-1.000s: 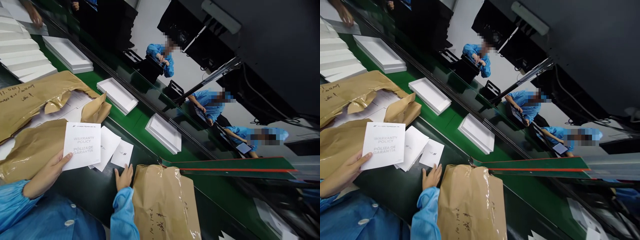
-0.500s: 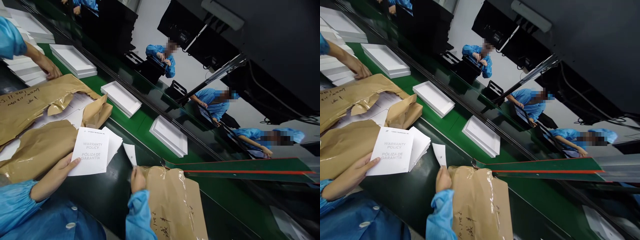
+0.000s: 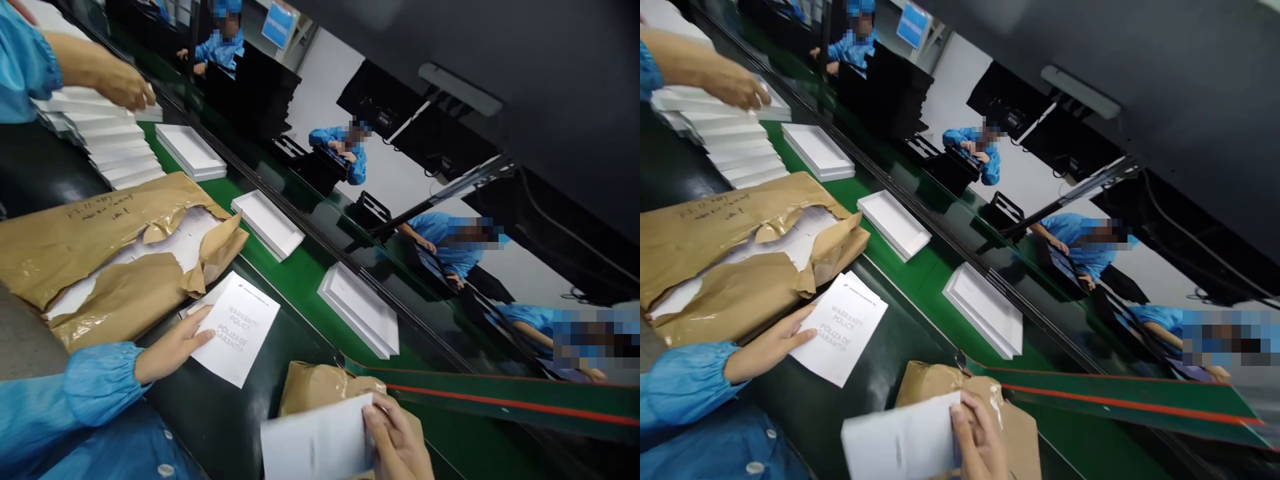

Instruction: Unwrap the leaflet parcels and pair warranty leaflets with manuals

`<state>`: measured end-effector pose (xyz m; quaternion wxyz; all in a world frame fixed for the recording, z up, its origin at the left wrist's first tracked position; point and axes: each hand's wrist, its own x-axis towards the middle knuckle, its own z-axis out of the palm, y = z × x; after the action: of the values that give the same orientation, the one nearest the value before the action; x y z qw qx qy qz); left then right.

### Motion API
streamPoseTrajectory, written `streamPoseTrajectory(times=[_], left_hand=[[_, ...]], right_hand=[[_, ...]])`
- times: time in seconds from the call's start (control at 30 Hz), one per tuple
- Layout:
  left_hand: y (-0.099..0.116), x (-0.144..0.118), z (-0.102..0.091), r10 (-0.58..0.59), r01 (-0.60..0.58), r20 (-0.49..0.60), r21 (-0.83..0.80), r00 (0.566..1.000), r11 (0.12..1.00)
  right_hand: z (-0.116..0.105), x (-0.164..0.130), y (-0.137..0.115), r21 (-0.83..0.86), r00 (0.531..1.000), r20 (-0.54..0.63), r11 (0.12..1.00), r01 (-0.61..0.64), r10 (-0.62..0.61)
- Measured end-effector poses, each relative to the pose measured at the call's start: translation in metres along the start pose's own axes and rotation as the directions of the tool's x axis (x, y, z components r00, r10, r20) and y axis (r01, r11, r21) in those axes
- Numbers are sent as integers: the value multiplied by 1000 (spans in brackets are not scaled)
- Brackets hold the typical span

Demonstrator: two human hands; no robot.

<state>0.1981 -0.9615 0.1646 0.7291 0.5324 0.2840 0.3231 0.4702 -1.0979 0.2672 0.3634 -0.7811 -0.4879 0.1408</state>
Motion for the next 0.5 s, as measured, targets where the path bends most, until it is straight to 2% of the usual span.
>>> streamPoseTrajectory(times=[0.03, 0.1, 0.17, 0.27, 0.33, 0.4, 0.5], left_hand=[[2, 0, 1, 13, -13, 16, 3, 1000, 1000], [5, -2, 3, 31, -32, 41, 22, 999, 999], [9, -3, 6, 57, -60, 76, 32, 995, 998], [16, -5, 9, 103, -103, 165, -8, 981, 995], [19, -6, 10, 114, -108, 196, -38, 974, 993], [20, -6, 11, 102, -101, 177, -15, 979, 995], [18, -5, 12, 82, -88, 103, 58, 991, 994]], right_hand=[[2, 6, -12, 5, 994, 102, 999, 45, -45], [18, 20, -39, 29, 949, 286, 991, 131, -134], [48, 33, -60, 26, 911, 359, 978, 206, -201], [93, 46, -72, -144, 884, 361, 919, 367, -296], [110, 49, -69, -227, 869, 345, 867, 443, -354], [116, 49, -66, -236, 853, 298, 832, 501, -429], [111, 49, -64, -229, 840, 197, 810, 541, -505]])
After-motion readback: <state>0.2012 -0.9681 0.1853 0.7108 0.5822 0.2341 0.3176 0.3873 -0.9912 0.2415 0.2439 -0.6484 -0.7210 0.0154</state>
